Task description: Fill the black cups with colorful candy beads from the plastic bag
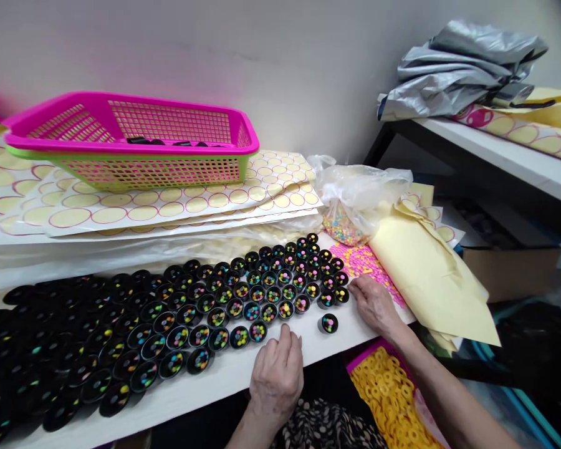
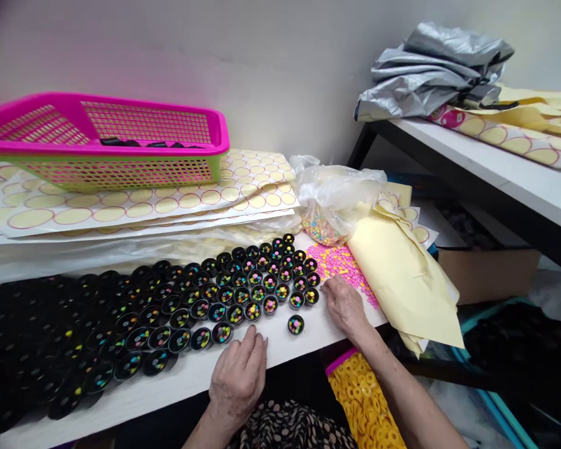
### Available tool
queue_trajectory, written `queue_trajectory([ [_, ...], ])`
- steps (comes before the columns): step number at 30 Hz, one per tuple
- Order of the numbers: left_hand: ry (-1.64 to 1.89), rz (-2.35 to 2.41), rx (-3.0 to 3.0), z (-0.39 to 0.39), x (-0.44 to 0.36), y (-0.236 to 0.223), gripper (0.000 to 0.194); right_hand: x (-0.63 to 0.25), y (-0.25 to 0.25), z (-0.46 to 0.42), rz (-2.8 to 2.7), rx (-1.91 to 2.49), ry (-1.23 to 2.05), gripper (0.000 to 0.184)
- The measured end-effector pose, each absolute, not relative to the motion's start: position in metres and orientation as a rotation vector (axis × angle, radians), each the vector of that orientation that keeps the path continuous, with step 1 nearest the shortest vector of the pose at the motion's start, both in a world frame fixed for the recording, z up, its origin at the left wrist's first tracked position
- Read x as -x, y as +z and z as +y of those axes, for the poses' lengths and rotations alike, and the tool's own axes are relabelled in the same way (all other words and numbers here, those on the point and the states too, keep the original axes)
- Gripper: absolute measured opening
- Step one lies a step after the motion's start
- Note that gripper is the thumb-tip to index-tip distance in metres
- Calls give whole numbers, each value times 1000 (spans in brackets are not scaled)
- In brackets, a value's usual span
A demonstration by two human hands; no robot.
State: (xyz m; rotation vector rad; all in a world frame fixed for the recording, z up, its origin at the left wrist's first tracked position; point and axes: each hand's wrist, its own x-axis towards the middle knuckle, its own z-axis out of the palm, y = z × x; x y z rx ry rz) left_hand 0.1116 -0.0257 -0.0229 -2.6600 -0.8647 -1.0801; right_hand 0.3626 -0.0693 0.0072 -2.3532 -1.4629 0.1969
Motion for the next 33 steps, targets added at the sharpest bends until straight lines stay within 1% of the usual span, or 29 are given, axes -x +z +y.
queue_trajectory([
  [5,-1109,-879,2658,-26,-111,-23,28,-359,-1,-76,-1476,2309,44,21],
  [9,-1111,-891,2655,-27,-111,-24,27,-366,23,-60,-1330,2078,-64,14],
  [12,-1117,-912,2658,-26,-111,-25,25,-363,57,-23,-1379,1830,4,14],
  [14,-1118,-915,2665,-26,-111,-25,25,-355,73,11,-1561,1715,112,14],
  [16,-1119,-918,2668,-26,-111,-25,24,-346,78,44,-1774,1664,196,13],
  [20,-1111,-936,2687,-26,-110,-25,22,-335,63,87,-2037,1728,231,11],
  [24,-1115,-962,2698,-27,-109,-27,21,-335,53,99,-2144,1819,200,11],
  [29,-1101,-971,2715,-28,-108,-31,25,-333,54,98,-2162,1872,168,11],
  [33,-1100,-982,2713,-28,-108,-30,25,-332,52,97,-2103,1860,183,12],
])
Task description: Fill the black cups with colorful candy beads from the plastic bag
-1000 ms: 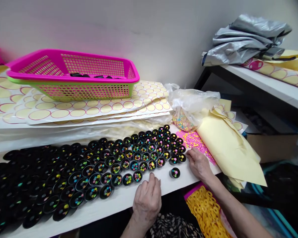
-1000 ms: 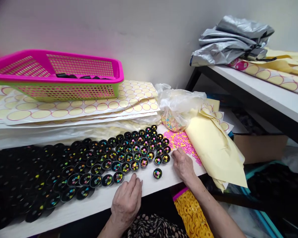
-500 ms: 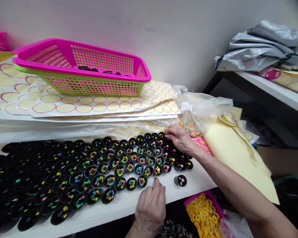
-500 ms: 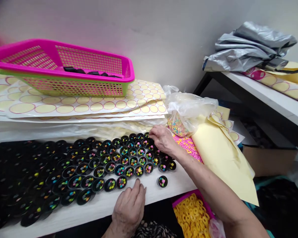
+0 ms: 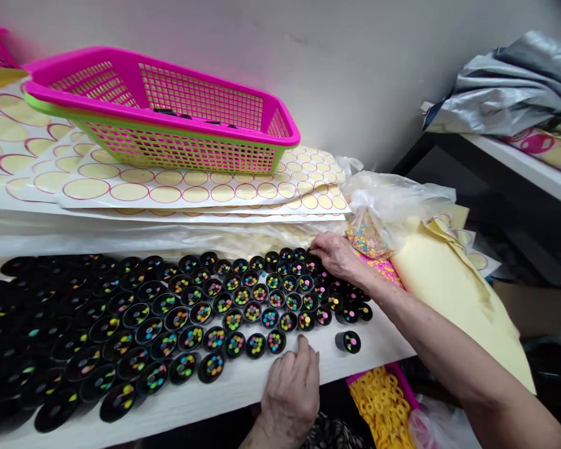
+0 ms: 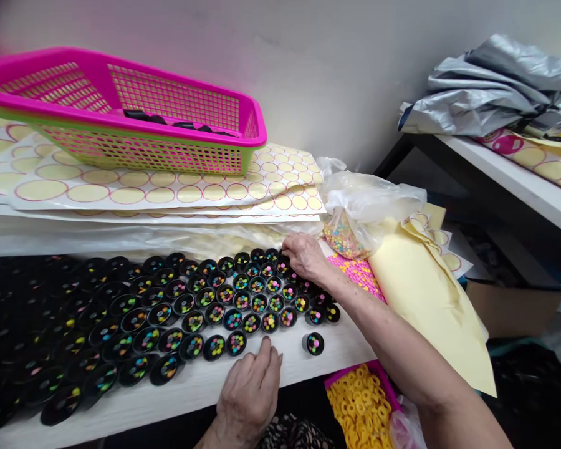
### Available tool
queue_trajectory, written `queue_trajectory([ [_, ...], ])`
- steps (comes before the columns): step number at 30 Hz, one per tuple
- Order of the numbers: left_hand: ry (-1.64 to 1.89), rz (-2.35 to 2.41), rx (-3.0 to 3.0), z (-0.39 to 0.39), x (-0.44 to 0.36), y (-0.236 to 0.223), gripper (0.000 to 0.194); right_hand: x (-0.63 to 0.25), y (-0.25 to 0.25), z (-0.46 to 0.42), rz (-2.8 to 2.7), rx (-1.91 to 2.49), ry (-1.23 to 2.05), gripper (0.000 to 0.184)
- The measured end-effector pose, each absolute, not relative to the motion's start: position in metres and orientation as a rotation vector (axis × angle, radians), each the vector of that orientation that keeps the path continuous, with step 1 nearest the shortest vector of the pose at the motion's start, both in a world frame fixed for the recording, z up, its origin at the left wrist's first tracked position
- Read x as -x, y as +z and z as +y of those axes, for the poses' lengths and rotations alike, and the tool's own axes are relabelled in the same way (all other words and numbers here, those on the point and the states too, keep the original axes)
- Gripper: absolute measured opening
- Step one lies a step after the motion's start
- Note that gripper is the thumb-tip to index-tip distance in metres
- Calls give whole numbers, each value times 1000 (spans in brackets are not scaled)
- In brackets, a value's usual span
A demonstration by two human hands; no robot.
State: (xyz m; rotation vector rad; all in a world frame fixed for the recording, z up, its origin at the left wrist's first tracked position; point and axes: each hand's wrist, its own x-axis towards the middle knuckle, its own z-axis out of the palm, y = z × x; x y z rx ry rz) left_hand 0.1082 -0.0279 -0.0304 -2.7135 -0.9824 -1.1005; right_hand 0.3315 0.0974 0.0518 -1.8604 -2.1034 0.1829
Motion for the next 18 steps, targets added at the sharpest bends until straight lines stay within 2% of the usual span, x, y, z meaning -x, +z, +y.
queue_trajectory([
  [10,-1135,-938,2701,-26,-109,-25,24,-332,54,94,-2145,1801,187,22],
  [18,-1099,-935,2690,-25,-110,-22,22,-331,54,98,-2204,1833,189,20],
])
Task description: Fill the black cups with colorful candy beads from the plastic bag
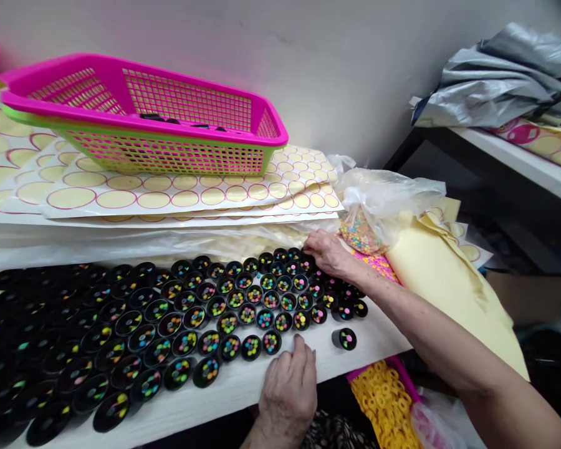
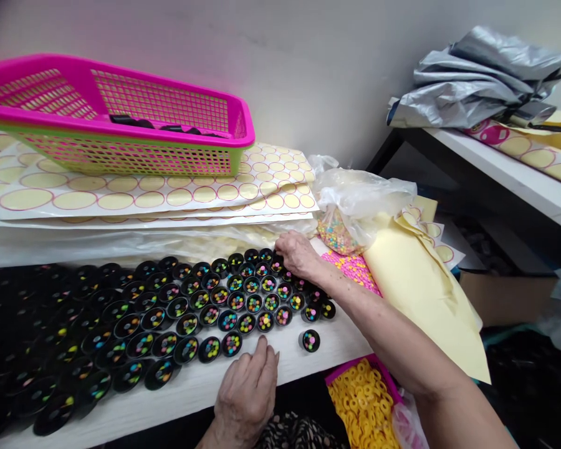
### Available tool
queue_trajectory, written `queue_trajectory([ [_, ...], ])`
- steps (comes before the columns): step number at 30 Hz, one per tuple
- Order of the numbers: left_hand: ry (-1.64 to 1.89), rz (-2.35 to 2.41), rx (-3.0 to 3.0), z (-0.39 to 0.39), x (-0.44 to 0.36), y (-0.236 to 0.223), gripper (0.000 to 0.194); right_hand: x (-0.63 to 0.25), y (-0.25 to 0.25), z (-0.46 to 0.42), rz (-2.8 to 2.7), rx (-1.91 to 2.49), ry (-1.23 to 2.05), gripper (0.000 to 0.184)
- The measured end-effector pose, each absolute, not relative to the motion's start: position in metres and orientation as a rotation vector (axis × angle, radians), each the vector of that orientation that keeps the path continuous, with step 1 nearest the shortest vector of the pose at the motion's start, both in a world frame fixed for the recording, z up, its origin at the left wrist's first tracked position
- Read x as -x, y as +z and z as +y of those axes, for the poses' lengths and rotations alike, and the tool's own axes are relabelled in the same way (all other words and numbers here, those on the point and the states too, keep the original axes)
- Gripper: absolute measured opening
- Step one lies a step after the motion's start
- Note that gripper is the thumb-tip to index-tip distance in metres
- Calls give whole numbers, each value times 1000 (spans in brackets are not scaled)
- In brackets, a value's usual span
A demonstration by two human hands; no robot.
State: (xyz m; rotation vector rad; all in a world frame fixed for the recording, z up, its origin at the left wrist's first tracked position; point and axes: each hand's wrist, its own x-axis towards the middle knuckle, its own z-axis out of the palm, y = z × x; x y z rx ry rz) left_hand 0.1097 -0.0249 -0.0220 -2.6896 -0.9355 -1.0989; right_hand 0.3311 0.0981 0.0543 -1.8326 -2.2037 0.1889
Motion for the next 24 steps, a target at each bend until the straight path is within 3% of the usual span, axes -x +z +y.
queue_trajectory([
  [14,-1108,-914,2641,-25,-110,-26,22,-342,61,95,-2124,1729,297,20],
  [24,-1143,-801,2664,-18,-113,-23,27,-414,62,6,-1255,1814,249,12],
])
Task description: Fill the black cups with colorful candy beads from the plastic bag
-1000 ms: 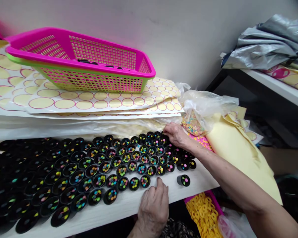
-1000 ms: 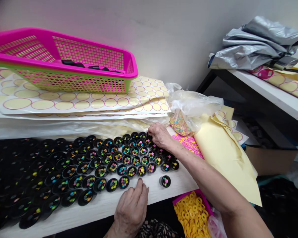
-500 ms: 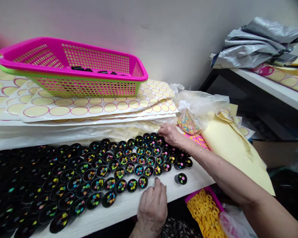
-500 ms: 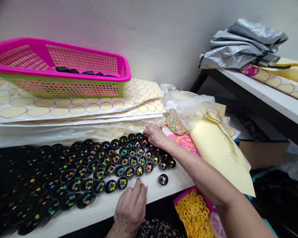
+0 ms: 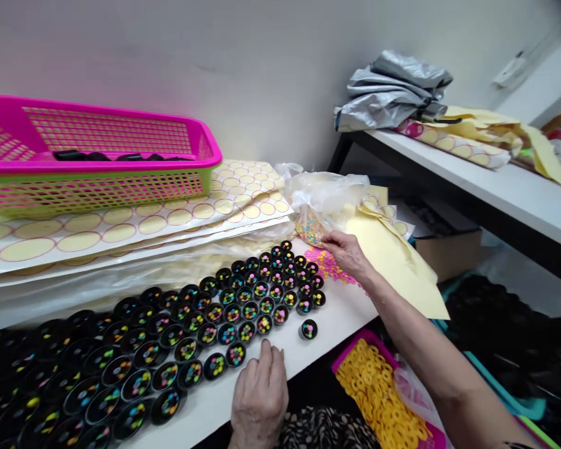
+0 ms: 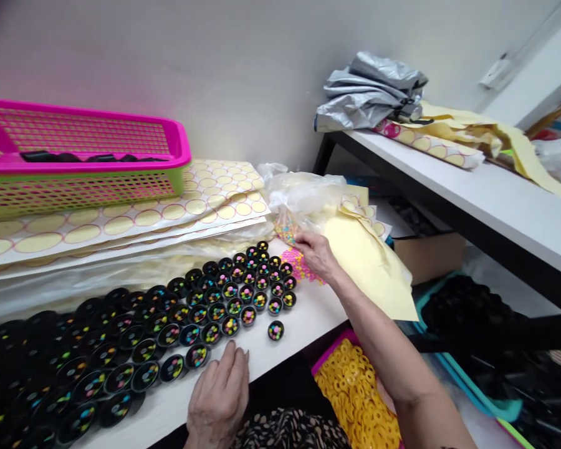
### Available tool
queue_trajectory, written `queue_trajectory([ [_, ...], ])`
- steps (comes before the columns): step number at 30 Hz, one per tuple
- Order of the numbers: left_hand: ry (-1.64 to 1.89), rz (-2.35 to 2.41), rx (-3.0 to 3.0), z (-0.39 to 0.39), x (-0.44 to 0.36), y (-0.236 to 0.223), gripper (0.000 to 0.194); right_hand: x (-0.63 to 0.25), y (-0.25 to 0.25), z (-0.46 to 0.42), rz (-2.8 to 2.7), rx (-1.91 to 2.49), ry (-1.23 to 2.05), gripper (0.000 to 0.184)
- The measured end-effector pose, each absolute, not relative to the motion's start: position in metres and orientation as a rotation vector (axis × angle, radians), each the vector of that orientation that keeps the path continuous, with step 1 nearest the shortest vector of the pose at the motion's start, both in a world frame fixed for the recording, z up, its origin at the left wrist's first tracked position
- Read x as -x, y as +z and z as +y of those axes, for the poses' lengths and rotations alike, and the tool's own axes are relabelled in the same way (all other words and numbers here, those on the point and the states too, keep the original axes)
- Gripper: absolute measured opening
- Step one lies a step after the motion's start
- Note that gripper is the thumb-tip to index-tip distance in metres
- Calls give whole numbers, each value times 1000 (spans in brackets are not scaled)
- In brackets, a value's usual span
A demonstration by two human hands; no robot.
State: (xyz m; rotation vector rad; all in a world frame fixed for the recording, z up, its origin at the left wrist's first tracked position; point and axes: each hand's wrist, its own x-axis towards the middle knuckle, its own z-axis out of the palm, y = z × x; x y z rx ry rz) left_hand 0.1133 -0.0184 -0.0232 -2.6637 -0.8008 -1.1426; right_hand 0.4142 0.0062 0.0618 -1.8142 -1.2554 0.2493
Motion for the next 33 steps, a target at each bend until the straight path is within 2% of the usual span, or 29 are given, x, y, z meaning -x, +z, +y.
queue_trajectory([
  [4,-1143,-789,2642,-18,-114,-24,28,-426,30,-49,-1080,2030,256,12],
  [8,-1139,-768,2626,-19,-116,-22,29,-415,10,-73,-1272,2048,284,13],
  [14,-1131,-755,2617,-20,-117,-20,30,-395,13,-66,-1424,2214,141,15],
  [18,-1102,-763,2624,-21,-118,-19,30,-394,14,-63,-1396,2224,129,9],
  [27,-1078,-761,2618,-22,-117,-19,29,-398,6,-80,-1428,1959,207,9],
  [33,-1082,-759,2609,-22,-118,-20,30,-405,-2,-92,-1350,1769,195,16],
])
